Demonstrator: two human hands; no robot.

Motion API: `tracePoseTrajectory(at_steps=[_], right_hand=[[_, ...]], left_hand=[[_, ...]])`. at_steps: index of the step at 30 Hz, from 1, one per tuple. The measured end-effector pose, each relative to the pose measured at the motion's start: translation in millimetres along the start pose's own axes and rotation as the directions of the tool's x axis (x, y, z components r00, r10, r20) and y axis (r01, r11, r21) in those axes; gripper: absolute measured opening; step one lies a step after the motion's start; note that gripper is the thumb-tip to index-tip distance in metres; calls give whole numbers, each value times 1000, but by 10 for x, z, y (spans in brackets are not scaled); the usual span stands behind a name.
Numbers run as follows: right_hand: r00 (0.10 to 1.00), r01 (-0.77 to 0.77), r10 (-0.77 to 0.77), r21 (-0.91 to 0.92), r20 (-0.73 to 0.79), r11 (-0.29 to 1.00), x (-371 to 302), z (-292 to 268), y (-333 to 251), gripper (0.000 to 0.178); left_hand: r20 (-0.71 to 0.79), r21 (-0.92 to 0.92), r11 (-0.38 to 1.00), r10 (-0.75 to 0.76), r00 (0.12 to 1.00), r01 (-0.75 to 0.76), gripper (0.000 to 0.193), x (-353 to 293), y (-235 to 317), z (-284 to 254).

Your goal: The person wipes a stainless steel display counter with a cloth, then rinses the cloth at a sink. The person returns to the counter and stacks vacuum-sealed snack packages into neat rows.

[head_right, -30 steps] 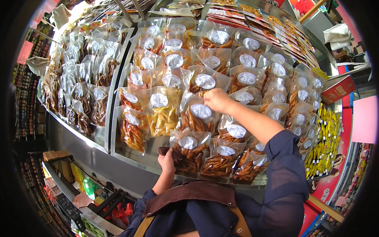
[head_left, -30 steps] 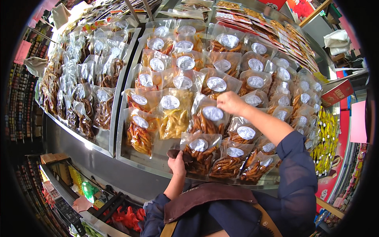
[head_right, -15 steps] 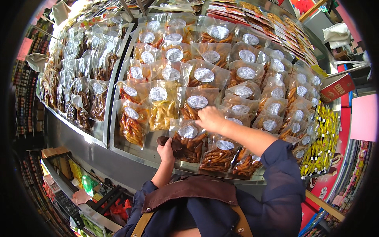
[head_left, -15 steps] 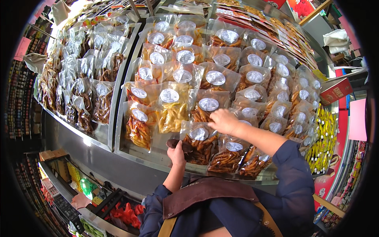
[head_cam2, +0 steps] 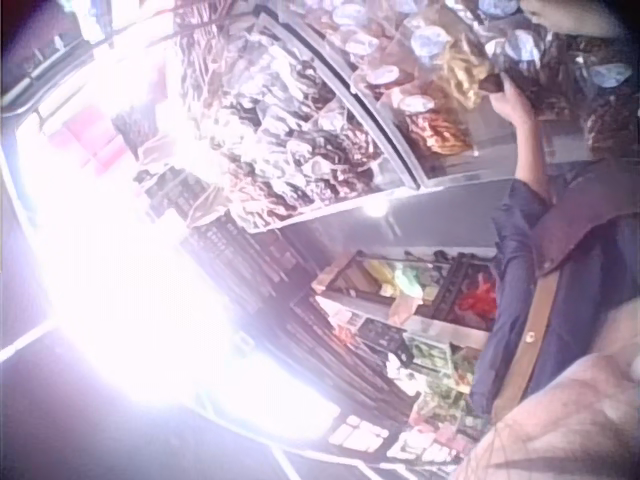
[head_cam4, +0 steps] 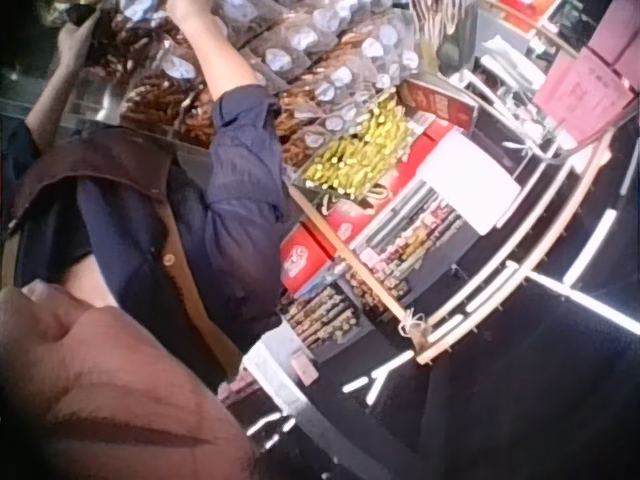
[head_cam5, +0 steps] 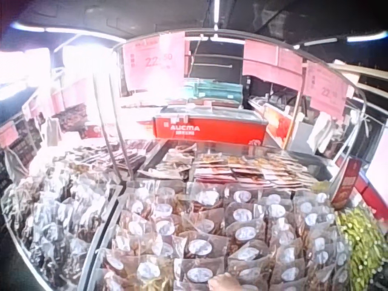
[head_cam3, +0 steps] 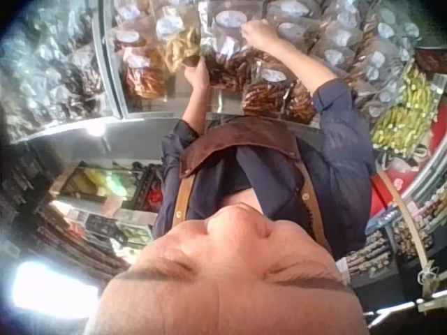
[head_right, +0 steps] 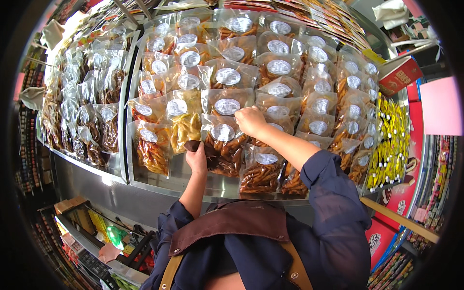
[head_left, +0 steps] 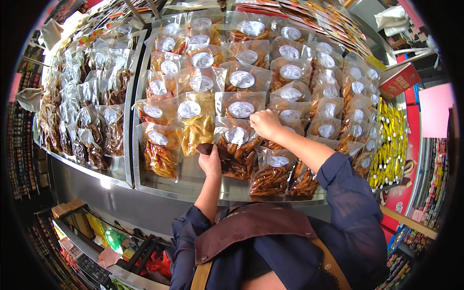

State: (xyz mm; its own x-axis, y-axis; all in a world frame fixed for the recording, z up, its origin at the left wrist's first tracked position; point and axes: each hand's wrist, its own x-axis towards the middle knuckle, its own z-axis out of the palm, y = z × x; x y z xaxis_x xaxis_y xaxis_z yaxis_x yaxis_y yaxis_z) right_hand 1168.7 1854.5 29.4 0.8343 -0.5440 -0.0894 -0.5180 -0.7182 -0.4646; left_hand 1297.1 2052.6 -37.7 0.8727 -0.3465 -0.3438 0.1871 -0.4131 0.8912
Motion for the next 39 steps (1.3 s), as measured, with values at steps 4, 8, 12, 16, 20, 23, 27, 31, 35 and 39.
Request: tracePoseTrajectory(at_steps=[4, 8, 12, 16, 20, 23, 27, 31, 35, 39], right_hand=[[998, -6, 5, -12, -66, 1000, -97, 38, -41, 8], [998, -39, 40, 18, -46, 999, -208, -36, -87, 8], [970, 43, -57, -65, -236, 997, -581, -190, -51, 13], [997, -53, 66, -232, 48, 971, -1151, -171, -5, 10], [1000, 11, -14, -222, -12, 975, -1274, -238, 44, 2], [985, -149, 109, -325, -137, 934, -1163, -513, 164, 11], [930, -234, 293, -254, 224, 938, -1120, -617, 130, 13], [976, -135, 187, -361, 111, 923, -1364, -245, -61, 17], [995, -88, 97, -299, 15, 950, -1493, -180, 124, 10], [960, -138, 58, -284, -273, 949, -1474, -270, 272, 9]], left_hand=[[25, 41, 996, 79, 997, -80, 23, -179, 41, -256], [141, 345, 938, -33, 989, -18, 27, -454, -76, -601], [205, 199, 973, -159, 966, 117, 30, -537, -394, -561], [258, 102, 913, -409, 875, 396, 59, -410, -558, -475], [176, 159, 910, -407, 896, 383, 66, -400, -517, -416], [155, 192, 919, -376, 914, 346, 67, -422, -496, -350], [186, 155, 944, -316, 930, 290, 68, -398, -581, -357], [256, 48, 935, -352, 901, 351, 71, -333, -687, -382], [273, 15, 946, -314, 909, 323, 75, -343, -675, -363], [264, 87, 958, -287, 921, 273, 76, -389, -622, -314]])
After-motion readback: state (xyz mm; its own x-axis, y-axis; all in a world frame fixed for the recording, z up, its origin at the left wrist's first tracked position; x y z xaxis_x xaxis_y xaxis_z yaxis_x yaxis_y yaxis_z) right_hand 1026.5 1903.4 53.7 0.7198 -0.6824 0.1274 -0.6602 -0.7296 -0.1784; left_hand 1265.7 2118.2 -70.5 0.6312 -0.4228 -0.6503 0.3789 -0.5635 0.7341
